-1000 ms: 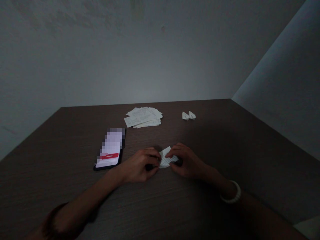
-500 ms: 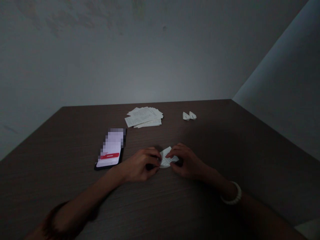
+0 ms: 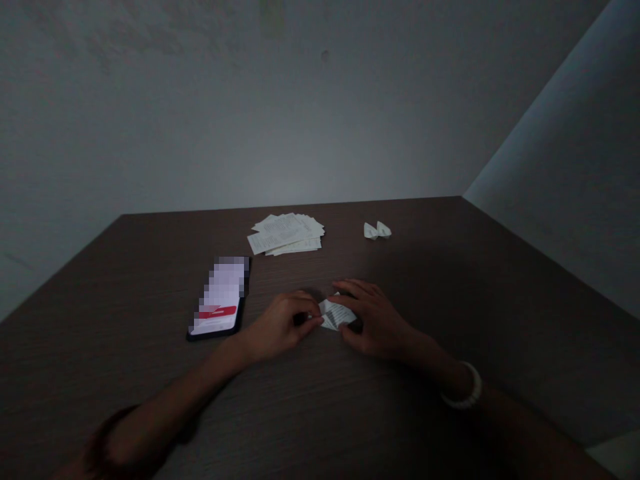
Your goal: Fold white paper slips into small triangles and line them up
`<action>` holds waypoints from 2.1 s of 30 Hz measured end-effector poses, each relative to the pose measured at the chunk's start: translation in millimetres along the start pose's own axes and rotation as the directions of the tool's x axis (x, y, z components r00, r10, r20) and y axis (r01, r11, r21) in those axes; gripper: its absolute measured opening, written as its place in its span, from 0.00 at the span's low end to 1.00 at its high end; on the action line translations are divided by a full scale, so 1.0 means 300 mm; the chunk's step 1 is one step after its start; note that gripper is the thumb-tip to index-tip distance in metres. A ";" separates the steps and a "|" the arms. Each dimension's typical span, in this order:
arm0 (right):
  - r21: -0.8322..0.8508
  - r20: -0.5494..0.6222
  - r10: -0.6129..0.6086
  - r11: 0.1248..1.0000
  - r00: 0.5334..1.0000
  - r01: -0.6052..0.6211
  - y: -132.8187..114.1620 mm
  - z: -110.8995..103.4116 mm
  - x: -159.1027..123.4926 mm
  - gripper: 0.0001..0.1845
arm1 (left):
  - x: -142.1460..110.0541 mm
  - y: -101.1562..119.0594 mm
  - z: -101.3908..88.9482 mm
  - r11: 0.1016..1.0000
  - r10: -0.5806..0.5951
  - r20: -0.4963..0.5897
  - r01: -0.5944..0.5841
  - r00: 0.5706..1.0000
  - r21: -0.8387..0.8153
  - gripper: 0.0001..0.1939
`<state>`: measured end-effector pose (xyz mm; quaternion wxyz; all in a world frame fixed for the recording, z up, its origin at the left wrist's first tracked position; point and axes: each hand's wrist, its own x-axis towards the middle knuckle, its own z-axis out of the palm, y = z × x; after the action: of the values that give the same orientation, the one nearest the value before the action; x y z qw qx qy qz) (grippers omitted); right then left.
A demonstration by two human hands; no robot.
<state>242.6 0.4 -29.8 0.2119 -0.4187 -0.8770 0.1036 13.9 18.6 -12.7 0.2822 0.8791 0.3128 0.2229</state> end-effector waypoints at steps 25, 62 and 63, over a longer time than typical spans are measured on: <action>-0.019 0.023 0.027 0.999 0.999 -0.026 0.003 -0.007 -0.005 0.29 | 0.034 0.007 0.081 0.972 -0.219 -0.225 0.232 0.949 0.030 0.04; 0.017 0.067 -0.326 0.945 0.943 0.326 -0.021 -0.021 0.003 0.18 | 0.025 -0.054 -0.008 1.000 -0.027 -0.075 0.028 0.997 0.007 0.08; 0.011 0.072 -0.335 0.942 0.939 0.335 -0.021 -0.022 0.003 0.19 | 0.025 -0.053 -0.008 0.999 -0.030 -0.075 0.031 0.997 0.008 0.08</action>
<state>240.8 -2.9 -21.6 0.1939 -0.2594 -0.9426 0.0808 11.1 34.7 -19.3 0.2699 0.8665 0.3375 0.2499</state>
